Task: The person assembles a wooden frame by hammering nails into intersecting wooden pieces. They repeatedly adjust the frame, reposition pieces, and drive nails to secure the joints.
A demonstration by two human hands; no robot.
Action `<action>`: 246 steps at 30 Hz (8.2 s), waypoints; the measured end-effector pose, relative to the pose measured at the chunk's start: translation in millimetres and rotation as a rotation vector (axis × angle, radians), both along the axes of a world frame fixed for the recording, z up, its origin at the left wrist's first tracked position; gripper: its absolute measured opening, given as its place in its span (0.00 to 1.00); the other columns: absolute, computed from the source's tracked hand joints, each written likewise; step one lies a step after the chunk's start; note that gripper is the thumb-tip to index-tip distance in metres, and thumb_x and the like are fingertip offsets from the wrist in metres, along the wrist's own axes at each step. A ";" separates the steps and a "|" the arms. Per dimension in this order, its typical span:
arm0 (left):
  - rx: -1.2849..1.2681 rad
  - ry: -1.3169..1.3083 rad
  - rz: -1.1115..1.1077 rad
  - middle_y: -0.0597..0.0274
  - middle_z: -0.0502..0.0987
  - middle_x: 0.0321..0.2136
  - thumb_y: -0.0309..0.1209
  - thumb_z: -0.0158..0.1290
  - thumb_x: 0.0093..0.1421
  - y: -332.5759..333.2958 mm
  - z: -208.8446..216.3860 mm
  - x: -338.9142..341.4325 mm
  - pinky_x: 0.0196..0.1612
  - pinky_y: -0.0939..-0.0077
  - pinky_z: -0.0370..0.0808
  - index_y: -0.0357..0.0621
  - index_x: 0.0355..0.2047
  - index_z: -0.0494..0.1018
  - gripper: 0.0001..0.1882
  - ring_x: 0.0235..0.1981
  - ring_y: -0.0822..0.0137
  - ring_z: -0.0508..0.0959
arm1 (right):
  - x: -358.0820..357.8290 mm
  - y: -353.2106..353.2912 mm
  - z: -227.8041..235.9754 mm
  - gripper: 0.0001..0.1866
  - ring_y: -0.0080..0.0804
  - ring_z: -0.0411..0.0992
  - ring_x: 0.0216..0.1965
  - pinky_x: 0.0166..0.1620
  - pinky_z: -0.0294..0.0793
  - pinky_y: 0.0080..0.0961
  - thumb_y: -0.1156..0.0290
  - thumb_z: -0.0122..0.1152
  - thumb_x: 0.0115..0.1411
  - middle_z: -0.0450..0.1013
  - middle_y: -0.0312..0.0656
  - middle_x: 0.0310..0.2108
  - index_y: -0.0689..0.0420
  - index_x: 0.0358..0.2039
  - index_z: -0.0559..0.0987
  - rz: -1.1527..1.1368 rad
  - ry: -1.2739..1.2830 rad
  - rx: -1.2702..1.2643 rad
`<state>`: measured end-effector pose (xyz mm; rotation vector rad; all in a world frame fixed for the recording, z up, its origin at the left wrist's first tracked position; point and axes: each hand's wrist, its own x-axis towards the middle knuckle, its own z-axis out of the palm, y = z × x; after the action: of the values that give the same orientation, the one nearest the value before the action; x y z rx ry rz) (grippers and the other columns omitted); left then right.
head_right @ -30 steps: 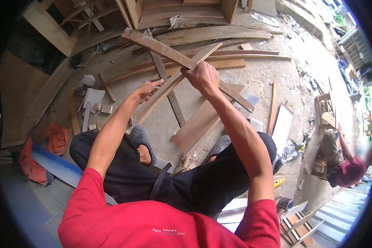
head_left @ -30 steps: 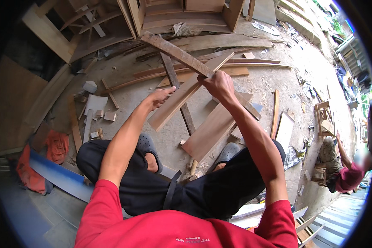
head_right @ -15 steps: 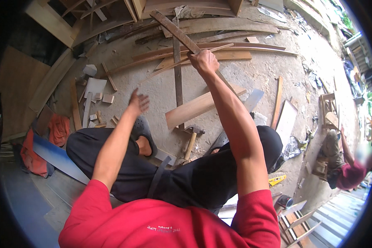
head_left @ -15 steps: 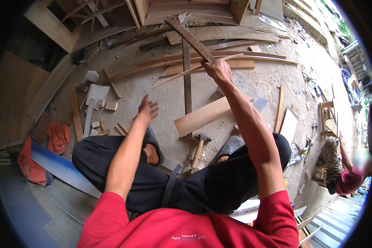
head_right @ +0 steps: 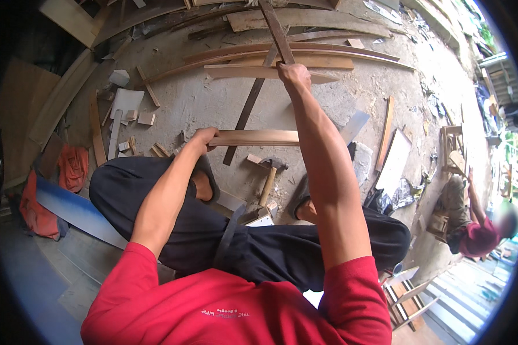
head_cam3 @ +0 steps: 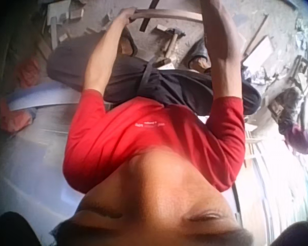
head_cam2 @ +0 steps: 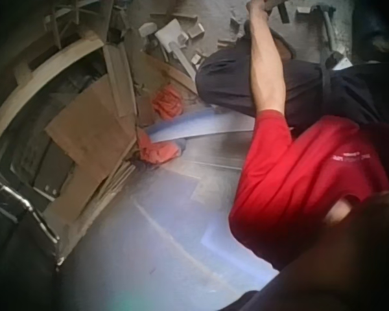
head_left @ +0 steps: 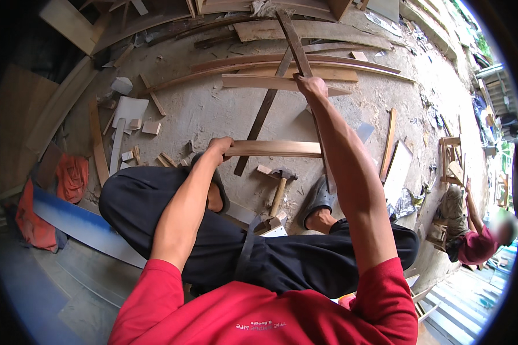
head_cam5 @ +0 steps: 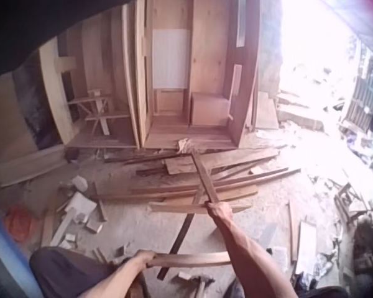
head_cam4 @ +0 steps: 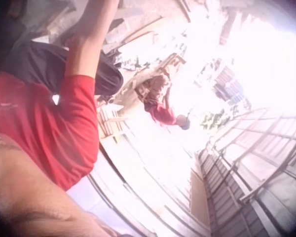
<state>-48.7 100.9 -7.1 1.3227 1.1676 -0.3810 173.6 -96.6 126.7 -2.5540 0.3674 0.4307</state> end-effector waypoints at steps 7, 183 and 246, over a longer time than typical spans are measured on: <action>0.075 0.068 -0.112 0.49 0.76 0.33 0.28 0.56 0.49 10.8 -5.7 -7.4 0.29 0.64 0.75 0.32 0.31 0.75 0.11 0.31 0.60 0.77 | -7.4 -17.4 -64.2 0.39 0.47 0.70 0.57 0.57 0.70 0.35 0.36 0.60 0.51 0.73 0.52 0.53 0.61 0.49 0.79 -0.007 0.104 0.007; 0.556 -0.237 -0.911 0.63 0.81 0.44 0.56 0.54 0.55 -94.7 -10.6 66.1 0.57 0.48 0.50 0.68 0.46 0.79 0.21 0.53 0.59 0.73 | -213.7 -91.0 -155.1 0.16 0.45 0.67 0.52 0.56 0.63 0.39 0.71 0.58 0.57 0.71 0.46 0.46 0.54 0.47 0.73 0.280 -0.653 0.153; 0.708 -0.278 -0.678 0.48 0.76 0.49 0.31 0.50 0.58 -156.6 -11.6 -12.9 0.51 0.57 0.72 0.51 0.63 0.62 0.30 0.48 0.49 0.76 | -124.6 -127.0 -158.7 0.39 0.47 0.41 0.72 0.70 0.39 0.47 0.76 0.46 0.56 0.46 0.43 0.71 0.48 0.70 0.52 0.742 -0.483 -0.254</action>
<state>-61.6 -55.6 -18.7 2.3176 0.5929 -0.2505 49.0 -223.6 -32.0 -2.8573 -0.7645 -0.0032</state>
